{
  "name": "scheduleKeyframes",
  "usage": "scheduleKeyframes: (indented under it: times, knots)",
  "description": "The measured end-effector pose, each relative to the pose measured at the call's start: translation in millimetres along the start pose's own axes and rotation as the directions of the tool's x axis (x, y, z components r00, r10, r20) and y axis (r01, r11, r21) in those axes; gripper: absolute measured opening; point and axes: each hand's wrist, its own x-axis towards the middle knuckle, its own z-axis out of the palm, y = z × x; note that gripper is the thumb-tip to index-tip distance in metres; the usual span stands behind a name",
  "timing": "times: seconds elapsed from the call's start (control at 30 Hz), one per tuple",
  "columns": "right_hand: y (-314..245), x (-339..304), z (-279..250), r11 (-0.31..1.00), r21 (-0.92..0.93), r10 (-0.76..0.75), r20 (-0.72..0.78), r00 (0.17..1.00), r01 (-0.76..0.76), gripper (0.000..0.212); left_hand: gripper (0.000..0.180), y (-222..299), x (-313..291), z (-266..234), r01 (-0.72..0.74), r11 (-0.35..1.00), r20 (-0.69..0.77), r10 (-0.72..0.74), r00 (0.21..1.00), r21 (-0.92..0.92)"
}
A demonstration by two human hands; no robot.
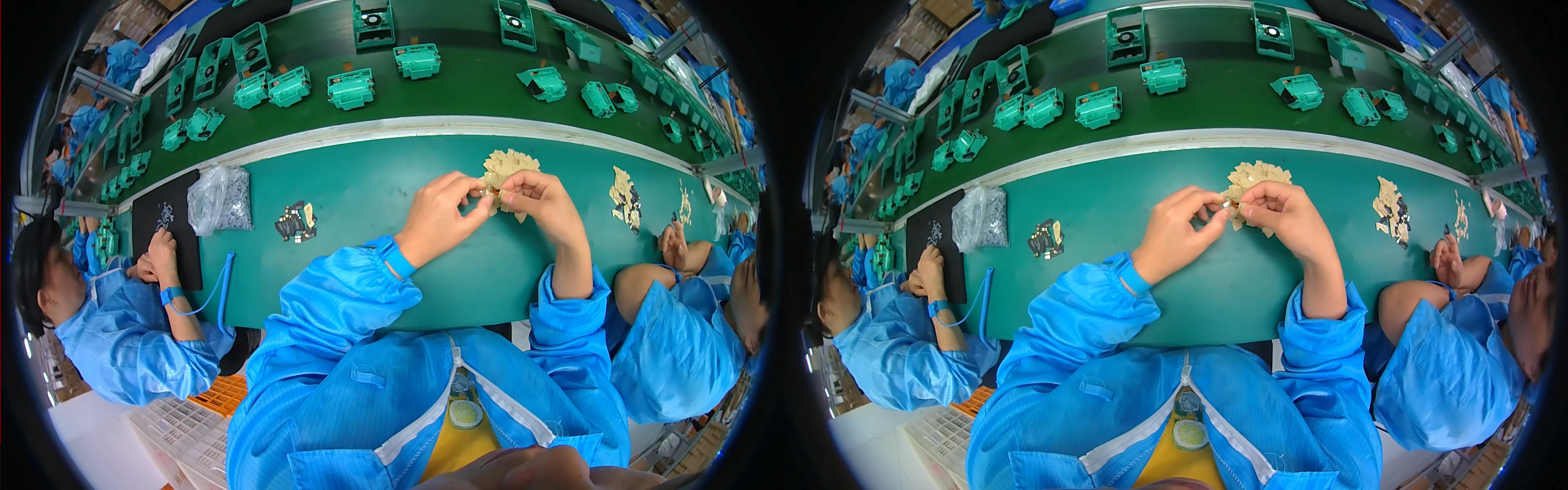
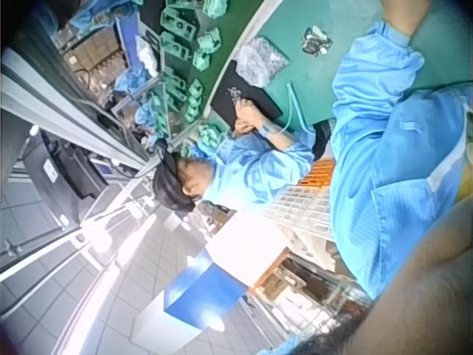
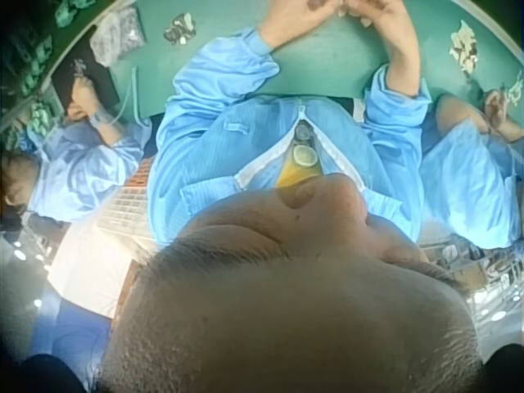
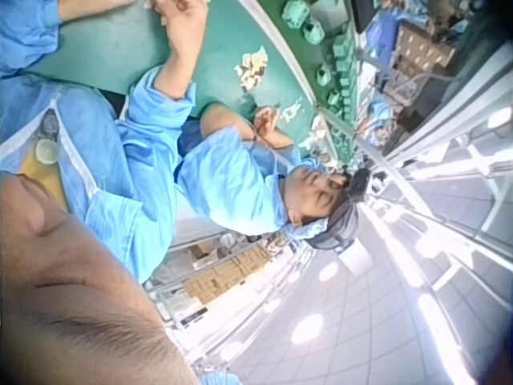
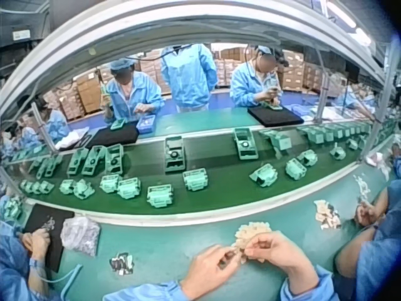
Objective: The person assembles small electronic components by hand, inserting small black electronic components into green plastic housings on an assembly line.
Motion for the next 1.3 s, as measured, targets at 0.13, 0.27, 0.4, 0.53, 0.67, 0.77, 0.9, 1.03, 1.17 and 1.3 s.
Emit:
scheduleKeyframes:
  times: [0.13,0.27,0.4,0.53,0.67,0.77,0.9,1.03,1.17,1.3]
  knots:
    - [-1,0,4,0.999,-0.031,-0.022,0.048,0.999,0.023,0.01,0.01,-5,-1,4,-0.019,1.0,-0.003,0.019,1.0,0.007]
    - [2,1,2,0.999,-0.035,-0.011,0.008,1.0,0.011,0.011,0.008,-7,-1,4,0.054,0.999,0.025,-0.054,0.998,-0.002]
    - [3,1,-3,0.999,-0.039,-0.002,-0.035,0.999,0.001,0.011,0.008,-6,0,8,0.09,0.996,0.0,-0.09,0.996,-0.019]
    - [1,0,-7,1.0,-0.02,0.004,-0.067,0.998,-0.005,0.011,0.007,-5,1,9,0.151,0.988,-0.019,-0.152,0.988,-0.03]
    - [3,1,-13,1.0,-0.008,-0.012,-0.108,0.994,0.011,0.013,0.007,-3,4,11,0.169,0.985,-0.012,-0.169,0.986,0.018]
    - [3,2,-13,1.0,-0.004,-0.029,-0.126,0.992,0.028,0.014,0.006,-9,4,12,0.082,0.985,-0.003,-0.082,0.997,0.152]
    - [4,2,-17,0.999,-0.029,-0.023,-0.126,0.992,0.019,0.015,0.006,-5,9,17,0.019,0.981,-0.005,-0.019,1.0,0.195]
    - [4,3,-12,0.998,-0.028,-0.065,-0.135,0.989,0.061,0.017,0.008,-9,10,19,0.012,0.989,-0.034,-0.007,0.999,0.15]
    - [7,3,-12,0.986,-0.122,-0.13,-0.133,0.983,0.113,0.018,0.013,-6,10,20,-0.023,0.992,-0.001,0.024,1.0,0.123]
    - [5,1,-12,0.964,-0.223,-0.17,-0.089,0.981,0.147,0.019,0.015,2,15,19,-0.056,0.991,-0.038,0.061,0.997,0.122]
